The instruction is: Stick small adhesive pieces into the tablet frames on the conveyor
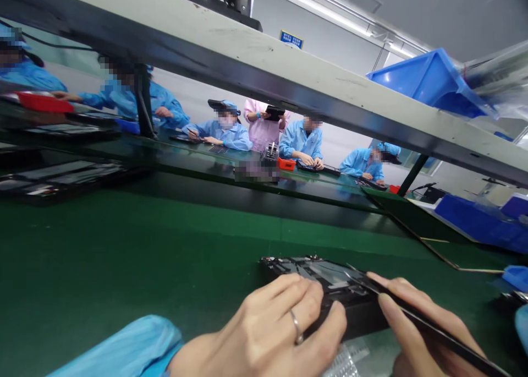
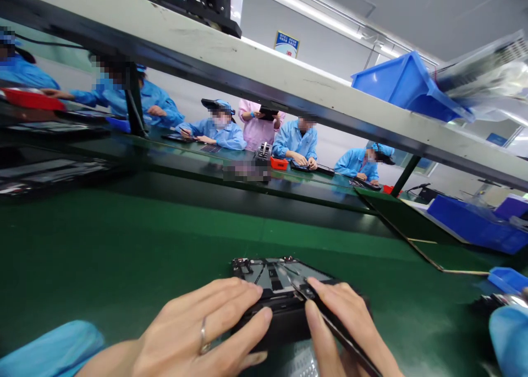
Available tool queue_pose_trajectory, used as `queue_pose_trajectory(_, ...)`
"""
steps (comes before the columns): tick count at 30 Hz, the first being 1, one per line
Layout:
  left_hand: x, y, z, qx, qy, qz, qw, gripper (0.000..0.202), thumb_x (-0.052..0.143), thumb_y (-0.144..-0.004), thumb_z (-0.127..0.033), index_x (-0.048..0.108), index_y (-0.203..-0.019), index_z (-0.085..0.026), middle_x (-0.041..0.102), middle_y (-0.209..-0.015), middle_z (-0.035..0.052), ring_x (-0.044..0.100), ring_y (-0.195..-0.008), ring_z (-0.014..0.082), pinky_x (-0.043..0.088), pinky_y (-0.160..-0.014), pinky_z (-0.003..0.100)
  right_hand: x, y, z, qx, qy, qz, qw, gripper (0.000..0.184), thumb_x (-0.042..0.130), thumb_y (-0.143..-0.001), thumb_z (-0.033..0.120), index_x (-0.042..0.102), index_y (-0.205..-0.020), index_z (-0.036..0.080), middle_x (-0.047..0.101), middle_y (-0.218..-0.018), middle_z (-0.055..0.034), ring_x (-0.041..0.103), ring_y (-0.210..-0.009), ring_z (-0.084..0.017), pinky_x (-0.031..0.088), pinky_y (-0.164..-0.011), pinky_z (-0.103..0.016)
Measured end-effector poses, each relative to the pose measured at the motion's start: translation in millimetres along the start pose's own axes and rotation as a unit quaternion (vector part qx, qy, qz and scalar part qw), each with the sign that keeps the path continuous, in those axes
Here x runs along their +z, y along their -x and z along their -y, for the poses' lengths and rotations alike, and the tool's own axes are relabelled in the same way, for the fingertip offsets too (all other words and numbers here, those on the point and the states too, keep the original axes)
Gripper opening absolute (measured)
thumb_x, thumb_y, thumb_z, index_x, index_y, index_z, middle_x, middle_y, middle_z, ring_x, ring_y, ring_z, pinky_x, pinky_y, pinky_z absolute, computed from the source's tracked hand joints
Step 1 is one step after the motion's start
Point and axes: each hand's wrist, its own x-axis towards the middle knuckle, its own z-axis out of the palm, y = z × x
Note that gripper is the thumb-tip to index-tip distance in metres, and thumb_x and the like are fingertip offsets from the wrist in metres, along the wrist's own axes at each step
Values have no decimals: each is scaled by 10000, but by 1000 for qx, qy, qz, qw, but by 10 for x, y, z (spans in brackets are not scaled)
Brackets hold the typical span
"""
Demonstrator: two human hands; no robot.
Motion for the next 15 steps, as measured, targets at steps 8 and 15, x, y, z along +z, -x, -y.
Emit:
queue_pose_trajectory(8,480,-99,145,38,40,-14,998,390,473,-914,-384,514,-1109,-49,638,-946,113,612,-858,205,521,-803,332,125,-113,-205,93,144,-116,978,109,653,-754,233,700,-820,160,685,-740,-47,630,-589,-171,513,-625,-306)
queue_pose_trajectory(15,1058,431,602,-66,-70,113,989,180,430,-915,-235,489,-975,-76,629,-830,96,620,-716,198,521,-635,307,-172,-365,-763,162,32,-278,946,101,694,-608,206,638,-609,123,620,-542,-17,583,-426,-187,440,-396,-290)
